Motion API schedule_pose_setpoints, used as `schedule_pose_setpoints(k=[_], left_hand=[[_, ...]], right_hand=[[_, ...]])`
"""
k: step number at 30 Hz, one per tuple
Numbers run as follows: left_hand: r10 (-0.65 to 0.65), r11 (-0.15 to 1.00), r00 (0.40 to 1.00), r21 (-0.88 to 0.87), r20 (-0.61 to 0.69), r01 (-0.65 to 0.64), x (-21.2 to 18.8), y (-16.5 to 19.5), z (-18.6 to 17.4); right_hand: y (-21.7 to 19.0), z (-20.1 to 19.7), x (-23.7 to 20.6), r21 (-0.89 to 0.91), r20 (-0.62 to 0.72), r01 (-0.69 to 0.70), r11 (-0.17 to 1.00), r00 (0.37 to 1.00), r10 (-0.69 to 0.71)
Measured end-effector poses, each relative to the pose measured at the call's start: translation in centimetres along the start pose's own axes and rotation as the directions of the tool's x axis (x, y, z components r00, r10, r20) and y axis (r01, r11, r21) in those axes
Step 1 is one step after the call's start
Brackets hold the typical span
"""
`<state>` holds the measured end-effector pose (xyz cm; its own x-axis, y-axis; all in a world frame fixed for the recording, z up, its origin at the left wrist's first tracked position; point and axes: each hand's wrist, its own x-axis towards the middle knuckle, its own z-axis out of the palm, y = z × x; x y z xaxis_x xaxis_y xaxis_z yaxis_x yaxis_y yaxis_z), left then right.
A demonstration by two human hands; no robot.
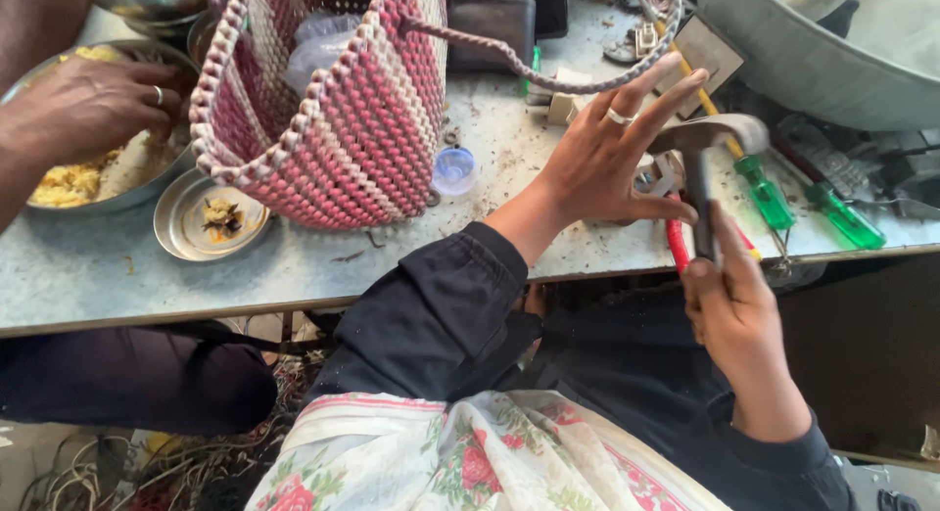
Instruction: The person uses a screwdriver to pry and adjust a white plastic electrical component, then uses a hammer to tap it, and continues with the screwdriver to manipulate internal parts. The task involves repeated prying and tapping actions on the same component.
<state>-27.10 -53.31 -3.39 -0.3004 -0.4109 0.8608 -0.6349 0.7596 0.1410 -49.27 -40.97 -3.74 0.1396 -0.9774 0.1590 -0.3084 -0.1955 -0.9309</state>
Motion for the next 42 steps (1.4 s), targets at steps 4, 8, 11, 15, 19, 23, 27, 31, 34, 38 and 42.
schedule_pose_setpoints(k=[4, 8, 11, 15, 19, 23, 27, 31, 34, 38, 42], left_hand=[[-0.028, 1.0, 0.999, -0.009, 0.016, 0.028, -0.2, 0.1, 0.1], [-0.04, 0.999, 0.999, 0.006, 0.023, 0.04, -0.4, 0.1, 0.3], [-0.058, 0.998, 0.998, 0.008, 0.014, 0.058, -0.4, 0.1, 0.7], [-0.11, 0.993, 0.994, 0.036, 0.007, 0.11, -0.6, -0.5, 1.4], [-0.209, 0.971, 0.975, 0.103, -0.073, 0.216, -0.7, -1.0, 1.6], [-0.513, 0.852, 0.854, 0.172, 0.086, 0.494, -0.4, -1.2, 1.1], [-0.599, 0.776, 0.754, -0.038, 0.268, 0.63, 0.4, -1.1, 0.2], [-0.606, 0.722, 0.717, -0.14, 0.344, 0.677, 1.4, -0.5, -1.1], [-0.668, 0.663, 0.669, -0.148, 0.325, 0.734, 1.9, -0.5, -2.2], [-0.764, 0.448, 0.49, -0.202, 0.421, 0.871, 1.5, -2.1, -2.6], [-0.699, 0.449, 0.673, -0.585, 0.241, 0.675, 0.3, -5.5, -0.8]], right_hand=[[-0.2, -0.6, -0.4, 0.138, -0.101, 0.193, 0.971, 0.978, -0.18], [0.2, 0.0, 0.1, 0.018, -0.067, 0.06, 0.998, 0.996, -0.058], [0.5, -0.2, 0.7, 0.006, -0.035, -0.032, 0.999, 0.999, 0.032], [0.8, -2.2, 1.3, -0.004, -0.152, -0.007, 1.0, 0.988, 0.006], [1.5, -4.2, 1.7, -0.293, -0.206, 0.044, 0.955, 0.973, -0.108], [2.1, -5.7, 2.1, -0.499, -0.189, 0.013, 0.866, 0.974, -0.123], [2.1, -6.8, 2.9, -0.599, -0.179, -0.091, 0.795, 0.984, -0.022], [1.7, -7.8, 3.8, -0.647, -0.058, 0.128, 0.752, 0.975, -0.216], [1.5, -8.0, 4.8, -0.731, -0.063, 0.075, 0.678, 0.982, -0.177], [1.5, -7.8, 5.9, -0.759, -0.064, 0.086, 0.645, 0.976, -0.206], [2.1, -7.5, 6.2, -0.779, -0.081, 0.087, 0.621, 0.968, -0.238]])
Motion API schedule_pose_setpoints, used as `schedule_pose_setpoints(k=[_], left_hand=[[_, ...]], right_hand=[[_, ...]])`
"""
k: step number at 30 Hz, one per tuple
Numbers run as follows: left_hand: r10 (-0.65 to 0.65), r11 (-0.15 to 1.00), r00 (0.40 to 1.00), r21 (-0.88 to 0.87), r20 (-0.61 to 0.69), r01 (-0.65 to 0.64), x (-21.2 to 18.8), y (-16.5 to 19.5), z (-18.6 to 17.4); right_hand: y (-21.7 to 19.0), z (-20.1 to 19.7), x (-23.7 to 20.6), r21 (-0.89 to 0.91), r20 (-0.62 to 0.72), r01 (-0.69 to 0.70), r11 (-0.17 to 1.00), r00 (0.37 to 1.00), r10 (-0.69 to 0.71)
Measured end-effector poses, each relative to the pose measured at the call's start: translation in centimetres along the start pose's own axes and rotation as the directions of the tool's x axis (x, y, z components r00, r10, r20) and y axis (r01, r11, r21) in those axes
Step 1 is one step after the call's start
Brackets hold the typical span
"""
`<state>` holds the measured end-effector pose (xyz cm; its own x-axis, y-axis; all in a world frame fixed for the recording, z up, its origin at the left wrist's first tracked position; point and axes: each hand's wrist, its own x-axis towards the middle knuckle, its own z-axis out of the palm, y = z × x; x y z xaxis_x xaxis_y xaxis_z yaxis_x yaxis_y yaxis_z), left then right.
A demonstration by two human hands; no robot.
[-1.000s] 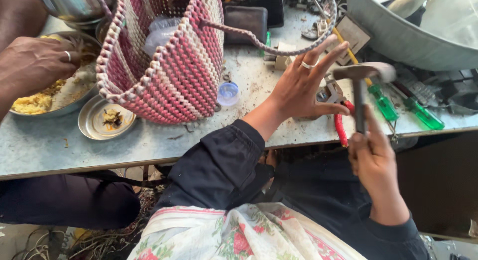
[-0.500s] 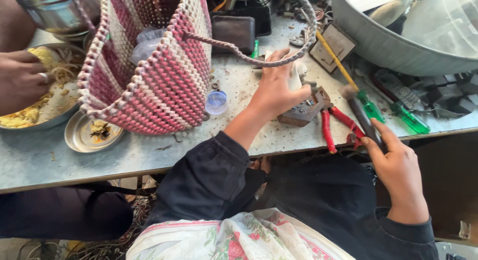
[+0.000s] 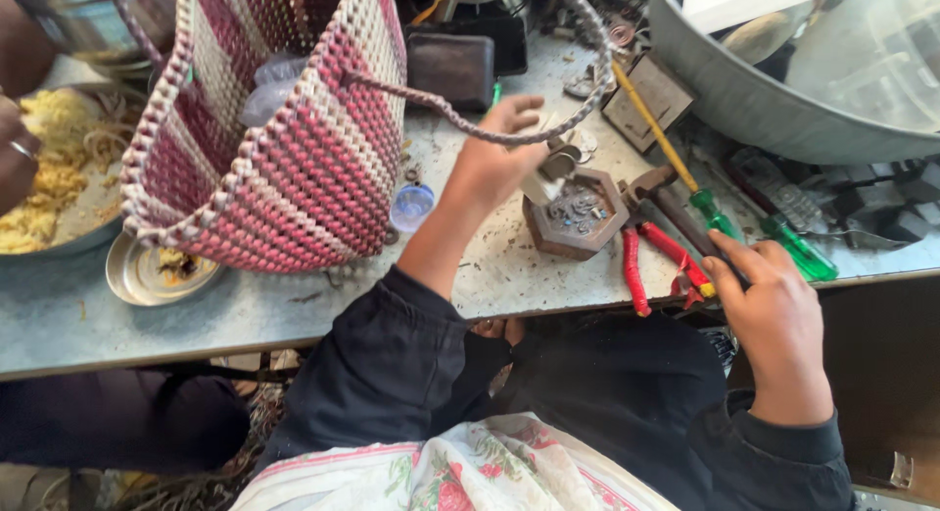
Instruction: The person uses a screwdriver to pry and adjust a white plastic electrical component, then uses a hammer to tap it, and continues with the screwdriver to manipulate internal parts. The task involves repeated prying and tapping actions on the same component.
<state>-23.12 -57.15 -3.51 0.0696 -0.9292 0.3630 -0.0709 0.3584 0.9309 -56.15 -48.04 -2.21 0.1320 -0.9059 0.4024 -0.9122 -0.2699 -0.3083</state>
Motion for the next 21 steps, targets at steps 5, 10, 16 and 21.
schedule_pose_setpoints(k=[5, 10, 16, 21], left_hand=[[0.031, 0.969, 0.984, -0.236, -0.177, -0.073, 1.7, -2.9, -3.4], [0.286, 0.948, 0.884, 0.243, -0.368, -0.206, 1.2, -1.4, -6.4], [-0.053, 0.863, 0.923, 0.447, -0.38, 0.234, 0.6, -0.1, -5.5], [0.1, 0.85, 0.92, 0.512, -0.38, 0.119, 1.0, -1.7, -5.5]], right_hand=[[1.3, 1.1, -1.3, -0.043, -0.045, 0.059, 0.997, 0.997, -0.061], [2.2, 0.8, -1.9, -0.127, -0.051, 0.15, 0.98, 0.986, -0.157], [-0.8, -4.0, -0.3, -0.103, -0.047, 0.246, 0.964, 0.967, -0.252], [-5.9, -5.7, 3.7, -0.13, 0.019, 0.469, 0.874, 0.882, -0.471]])
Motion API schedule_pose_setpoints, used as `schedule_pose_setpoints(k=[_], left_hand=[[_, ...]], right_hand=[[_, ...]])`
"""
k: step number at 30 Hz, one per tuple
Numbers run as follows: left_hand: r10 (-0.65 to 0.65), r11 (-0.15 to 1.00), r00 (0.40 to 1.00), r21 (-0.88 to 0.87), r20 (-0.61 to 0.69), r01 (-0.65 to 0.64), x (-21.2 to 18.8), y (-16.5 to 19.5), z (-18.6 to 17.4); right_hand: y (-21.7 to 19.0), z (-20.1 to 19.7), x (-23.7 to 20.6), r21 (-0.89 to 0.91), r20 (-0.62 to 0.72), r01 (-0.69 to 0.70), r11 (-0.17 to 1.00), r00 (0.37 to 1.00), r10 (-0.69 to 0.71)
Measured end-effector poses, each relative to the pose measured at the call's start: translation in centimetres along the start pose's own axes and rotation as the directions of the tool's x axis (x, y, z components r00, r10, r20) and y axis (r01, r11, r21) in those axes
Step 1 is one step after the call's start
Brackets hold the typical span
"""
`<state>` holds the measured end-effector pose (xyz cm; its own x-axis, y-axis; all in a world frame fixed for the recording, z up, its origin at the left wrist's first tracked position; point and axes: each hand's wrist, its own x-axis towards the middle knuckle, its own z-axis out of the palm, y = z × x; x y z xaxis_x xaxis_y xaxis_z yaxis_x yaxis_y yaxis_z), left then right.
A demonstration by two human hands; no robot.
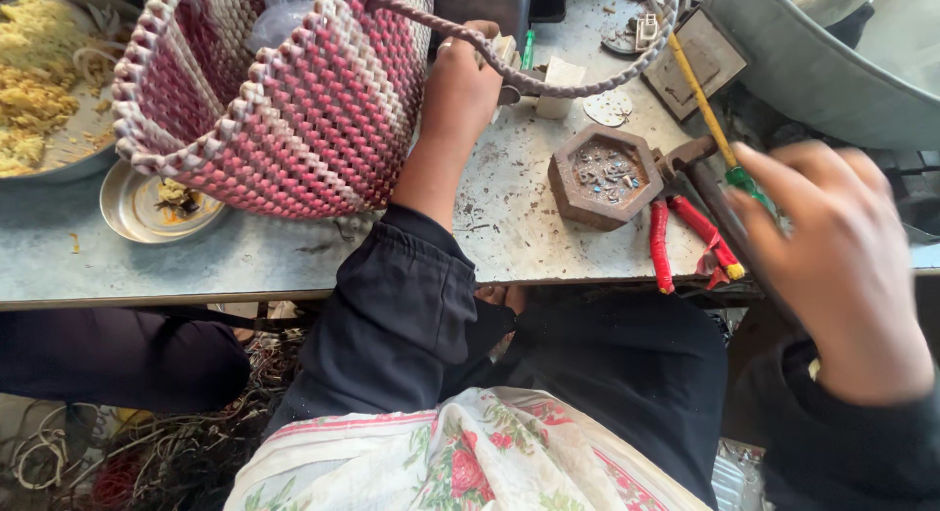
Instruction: The person uses a screwdriver to pry and adjust a white plastic electrical component, then uses a hammer to tap it, and continues with the screwdriver to manipulate internal parts. The task involves repeated prying and tapping actions on the same component.
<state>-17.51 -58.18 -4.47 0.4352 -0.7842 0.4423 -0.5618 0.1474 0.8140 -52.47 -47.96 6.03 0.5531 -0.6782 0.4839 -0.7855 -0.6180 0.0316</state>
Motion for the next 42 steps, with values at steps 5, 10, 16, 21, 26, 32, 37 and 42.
schedule_pose_setpoints(k=[5, 10, 16, 21, 26, 32, 37, 42], left_hand=[[-0.031, 0.996, 1.0, 0.085, -0.003, 0.031, 0.3, -0.9, 0.9], [0.1, 0.988, 0.992, 0.128, -0.078, -0.089, 1.3, -0.6, 0.5], [0.259, 0.965, 0.955, 0.083, -0.147, -0.249, 2.8, 0.5, -0.3], [0.376, 0.924, 0.91, 0.001, -0.173, -0.382, 2.2, 1.7, -0.8], [0.298, 0.945, 0.954, -0.132, -0.041, -0.3, 1.6, 3.4, -0.8], [0.204, 0.914, 0.968, -0.381, 0.144, -0.136, 0.8, 3.9, 0.4], [0.347, 0.767, 0.913, -0.626, 0.216, -0.143, -0.1, 3.2, 2.5], [0.276, 0.638, 0.941, -0.77, 0.195, -0.028, 0.1, 2.6, 1.8]], right_hand=[[0.1, 6.6, 9.5, -0.249, 0.022, 0.313, 0.917, 0.948, -0.318], [1.2, 14.8, 16.8, -0.445, 0.143, 0.369, 0.816, 0.929, -0.342], [0.4, 18.7, 21.4, -0.588, 0.117, 0.202, 0.783, 0.979, -0.165], [0.3, 20.8, 22.1, -0.628, 0.257, 0.216, 0.747, 0.964, -0.064], [1.8, 19.1, 21.5, -0.454, 0.139, 0.213, 0.865, 0.976, -0.168], [0.3, 11.3, 18.6, 0.419, -0.014, -0.021, 0.908, 0.999, 0.03], [-4.1, 6.6, 15.4, 0.518, -0.041, 0.06, 0.853, 0.998, -0.045], [-4.9, 5.3, 15.4, 0.9, 0.103, -0.076, 0.429, 0.994, -0.04]])
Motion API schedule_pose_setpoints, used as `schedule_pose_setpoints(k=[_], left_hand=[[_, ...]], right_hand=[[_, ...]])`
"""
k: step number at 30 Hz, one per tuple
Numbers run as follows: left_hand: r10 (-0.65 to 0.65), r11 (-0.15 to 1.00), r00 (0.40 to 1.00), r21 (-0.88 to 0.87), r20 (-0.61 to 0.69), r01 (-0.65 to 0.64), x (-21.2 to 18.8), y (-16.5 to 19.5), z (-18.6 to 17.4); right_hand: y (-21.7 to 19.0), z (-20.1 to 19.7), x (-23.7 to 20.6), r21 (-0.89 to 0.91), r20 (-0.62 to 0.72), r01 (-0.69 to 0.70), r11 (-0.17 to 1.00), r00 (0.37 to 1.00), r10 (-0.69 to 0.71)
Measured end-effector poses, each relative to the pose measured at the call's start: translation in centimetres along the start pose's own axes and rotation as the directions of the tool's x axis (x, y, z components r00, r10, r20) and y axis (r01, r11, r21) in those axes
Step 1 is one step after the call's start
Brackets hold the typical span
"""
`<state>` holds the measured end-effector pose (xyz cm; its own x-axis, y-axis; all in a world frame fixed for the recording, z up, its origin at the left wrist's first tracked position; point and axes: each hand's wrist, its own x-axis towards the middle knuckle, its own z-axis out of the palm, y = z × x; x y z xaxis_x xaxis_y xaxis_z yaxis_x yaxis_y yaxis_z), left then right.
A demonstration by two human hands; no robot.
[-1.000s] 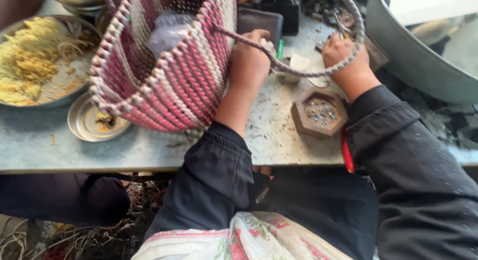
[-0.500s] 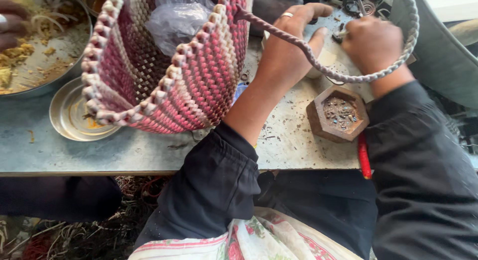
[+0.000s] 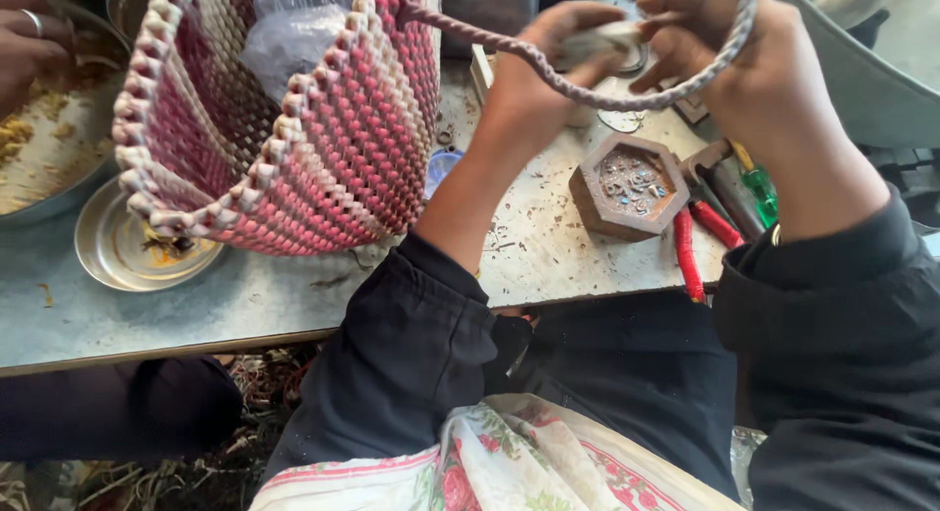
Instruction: The person uses a screwdriver to pry and adjust a white plastic electrical component, then uses a hammer to tap it, and continues with the screwdriver to manipulate internal parts. The task involves repeated prying and tapping actions on the same component.
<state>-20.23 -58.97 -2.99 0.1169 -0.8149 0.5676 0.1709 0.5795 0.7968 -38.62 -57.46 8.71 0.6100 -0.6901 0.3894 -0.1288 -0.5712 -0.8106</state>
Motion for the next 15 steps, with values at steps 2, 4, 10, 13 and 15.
schedule_pose_setpoints(k=[2, 4, 10, 13, 15], left_hand=[[-0.129, 0.989, 0.972, 0.051, -0.198, 0.141, 0.2, 0.6, -1.0], [-0.06, 0.997, 0.962, -0.069, -0.268, 0.043, 0.8, 1.2, -2.2], [-0.023, 0.993, 0.941, -0.115, -0.336, -0.017, 1.2, 0.5, -2.9], [-0.15, 0.975, 0.927, -0.208, -0.343, 0.081, 1.7, -0.3, -3.0], [-0.173, 0.968, 0.919, -0.234, -0.353, 0.092, 2.1, -0.8, -3.2]], right_hand=[[1.2, -0.8, 0.7, -0.178, -0.11, -0.039, 0.983, 0.994, 0.02], [3.2, -1.7, 1.6, -0.307, -0.134, -0.062, 0.95, 0.991, 0.021], [10.1, -1.0, 5.2, -0.593, 0.097, 0.019, 0.805, 0.994, 0.047], [11.5, 2.1, 7.4, -0.577, 0.235, 0.134, 0.806, 0.972, 0.007], [11.1, 3.8, 8.5, -0.583, 0.262, 0.143, 0.8, 0.965, 0.019]])
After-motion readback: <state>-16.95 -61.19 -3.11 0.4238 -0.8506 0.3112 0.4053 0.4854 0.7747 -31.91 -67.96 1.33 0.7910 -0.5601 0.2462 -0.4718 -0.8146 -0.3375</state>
